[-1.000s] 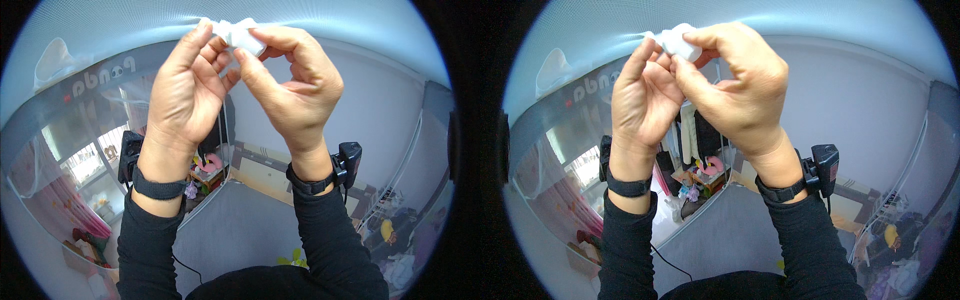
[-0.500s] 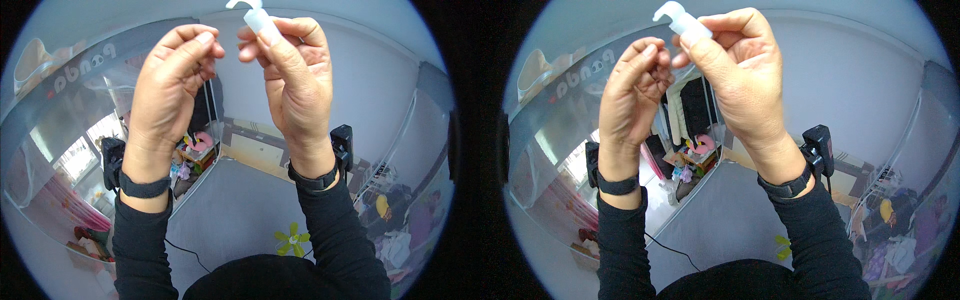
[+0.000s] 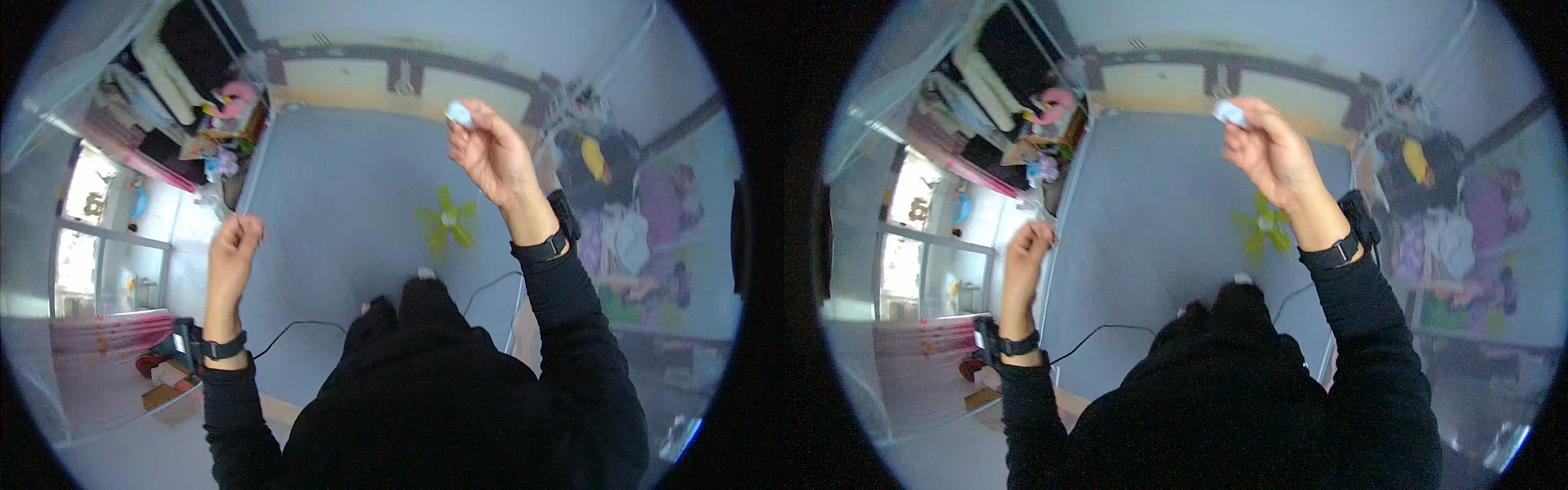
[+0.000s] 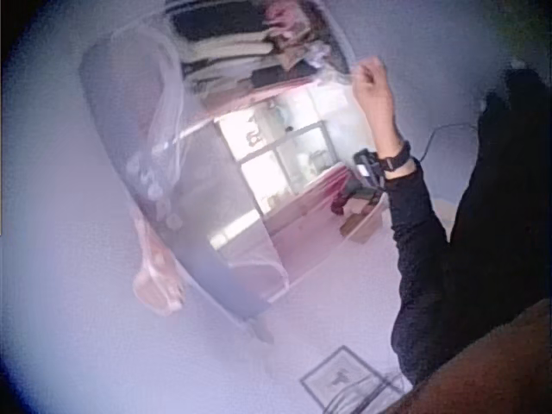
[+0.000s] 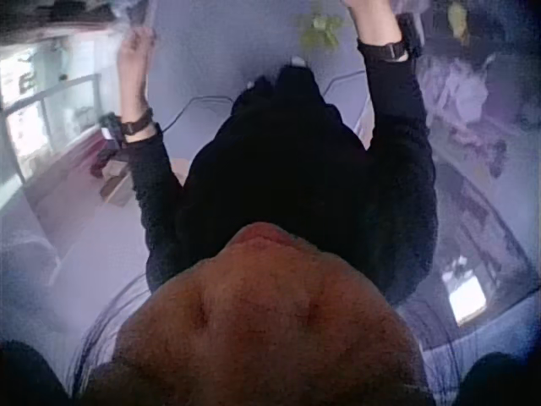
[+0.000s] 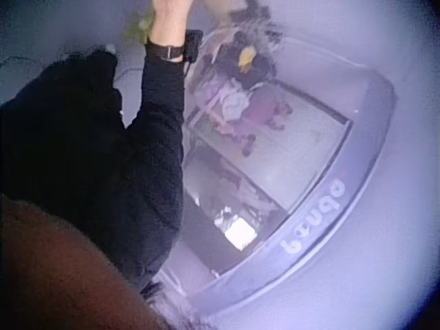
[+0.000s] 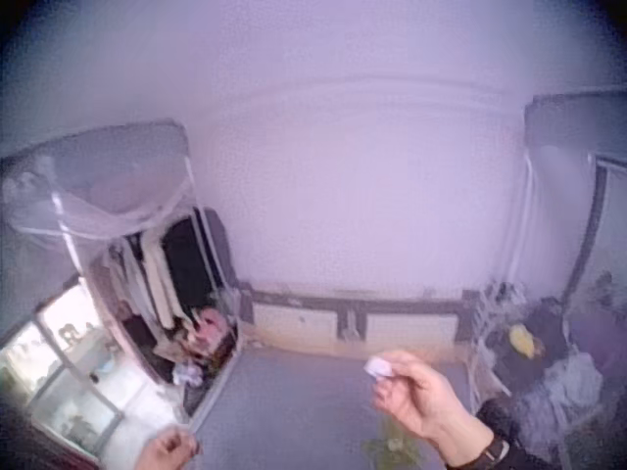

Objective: The person installs a small green fan inside a mosquito net tent by threading its power cord through the mesh and securing it with a white plastic clip. They then adjust the tent's fabric and frame to ensure the cord is properly routed.

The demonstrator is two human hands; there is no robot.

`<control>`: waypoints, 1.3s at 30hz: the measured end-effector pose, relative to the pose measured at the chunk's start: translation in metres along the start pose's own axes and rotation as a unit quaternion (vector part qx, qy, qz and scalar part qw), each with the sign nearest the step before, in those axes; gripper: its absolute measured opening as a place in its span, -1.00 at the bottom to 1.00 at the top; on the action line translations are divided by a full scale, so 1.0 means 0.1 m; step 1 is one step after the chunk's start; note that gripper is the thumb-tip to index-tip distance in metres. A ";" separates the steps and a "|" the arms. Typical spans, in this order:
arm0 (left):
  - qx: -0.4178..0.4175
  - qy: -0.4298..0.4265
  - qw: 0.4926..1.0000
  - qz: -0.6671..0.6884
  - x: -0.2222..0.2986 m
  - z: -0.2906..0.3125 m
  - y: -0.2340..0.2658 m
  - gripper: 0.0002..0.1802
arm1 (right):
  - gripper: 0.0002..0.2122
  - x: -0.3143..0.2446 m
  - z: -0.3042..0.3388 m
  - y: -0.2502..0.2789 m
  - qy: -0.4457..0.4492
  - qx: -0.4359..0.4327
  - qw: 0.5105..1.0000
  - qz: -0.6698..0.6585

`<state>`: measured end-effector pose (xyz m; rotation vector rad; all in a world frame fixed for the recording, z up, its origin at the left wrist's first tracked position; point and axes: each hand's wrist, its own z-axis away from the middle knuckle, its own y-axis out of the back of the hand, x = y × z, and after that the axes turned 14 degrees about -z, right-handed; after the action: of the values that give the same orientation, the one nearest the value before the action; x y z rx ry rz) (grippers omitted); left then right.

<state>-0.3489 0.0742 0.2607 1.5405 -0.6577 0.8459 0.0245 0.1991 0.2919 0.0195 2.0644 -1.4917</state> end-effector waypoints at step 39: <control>-0.463 0.163 0.866 -0.094 0.27 0.37 -4.18 -0.82 | -0.78 -0.74 4.41 2.85 0.089 0.629 0.772 0.010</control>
<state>0.0082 0.0978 0.0406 0.5523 -0.5270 0.4905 0.3796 -0.0557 -0.0089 0.7072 0.7796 -2.6205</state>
